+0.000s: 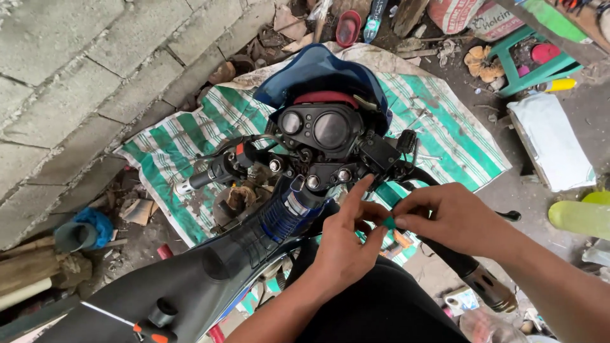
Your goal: Applying green adhesive tape to the handlebar and controls of a motorcycle for repair or modification.
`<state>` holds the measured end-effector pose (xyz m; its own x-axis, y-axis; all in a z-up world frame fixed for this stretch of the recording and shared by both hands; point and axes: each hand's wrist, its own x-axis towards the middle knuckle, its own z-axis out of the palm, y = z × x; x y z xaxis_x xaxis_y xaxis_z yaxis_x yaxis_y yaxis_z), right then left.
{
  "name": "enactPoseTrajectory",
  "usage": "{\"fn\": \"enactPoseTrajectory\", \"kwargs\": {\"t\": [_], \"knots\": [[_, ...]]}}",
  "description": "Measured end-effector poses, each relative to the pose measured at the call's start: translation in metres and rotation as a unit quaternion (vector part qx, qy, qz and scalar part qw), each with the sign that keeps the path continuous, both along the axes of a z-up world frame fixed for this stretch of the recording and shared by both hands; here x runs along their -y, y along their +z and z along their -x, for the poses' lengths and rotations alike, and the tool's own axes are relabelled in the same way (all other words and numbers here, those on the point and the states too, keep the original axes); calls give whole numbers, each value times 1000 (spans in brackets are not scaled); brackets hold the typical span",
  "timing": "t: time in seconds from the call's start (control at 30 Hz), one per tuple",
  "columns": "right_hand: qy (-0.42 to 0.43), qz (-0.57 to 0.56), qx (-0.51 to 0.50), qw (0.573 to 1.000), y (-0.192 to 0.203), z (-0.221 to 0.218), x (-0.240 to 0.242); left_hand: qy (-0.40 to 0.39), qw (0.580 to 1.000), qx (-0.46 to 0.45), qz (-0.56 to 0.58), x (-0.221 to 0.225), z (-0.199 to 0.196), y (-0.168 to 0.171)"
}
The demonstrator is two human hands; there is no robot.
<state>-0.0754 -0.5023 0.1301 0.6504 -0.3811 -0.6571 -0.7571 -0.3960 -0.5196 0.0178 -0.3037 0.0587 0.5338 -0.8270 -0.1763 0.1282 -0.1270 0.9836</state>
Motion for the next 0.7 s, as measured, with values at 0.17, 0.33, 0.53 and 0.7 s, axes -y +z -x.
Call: {"fn": "enactPoseTrajectory", "kwargs": {"t": [0.17, 0.33, 0.53, 0.7], "knots": [[-19, 21, -12, 1000, -1, -4, -11, -18, 1000, 14, 2, 4, -9, -13], [-38, 54, -18, 998, -3, -10, -18, -21, 998, -60, 0, 8, -19, -13], [-49, 75, 57, 994, -21, -7, -15, 38, 991, -119, 49, 11, -10, -40], [-49, 85, 101, 990, -27, -10, -9, 65, 995, -73, 11, 15, -13, -49]]}}
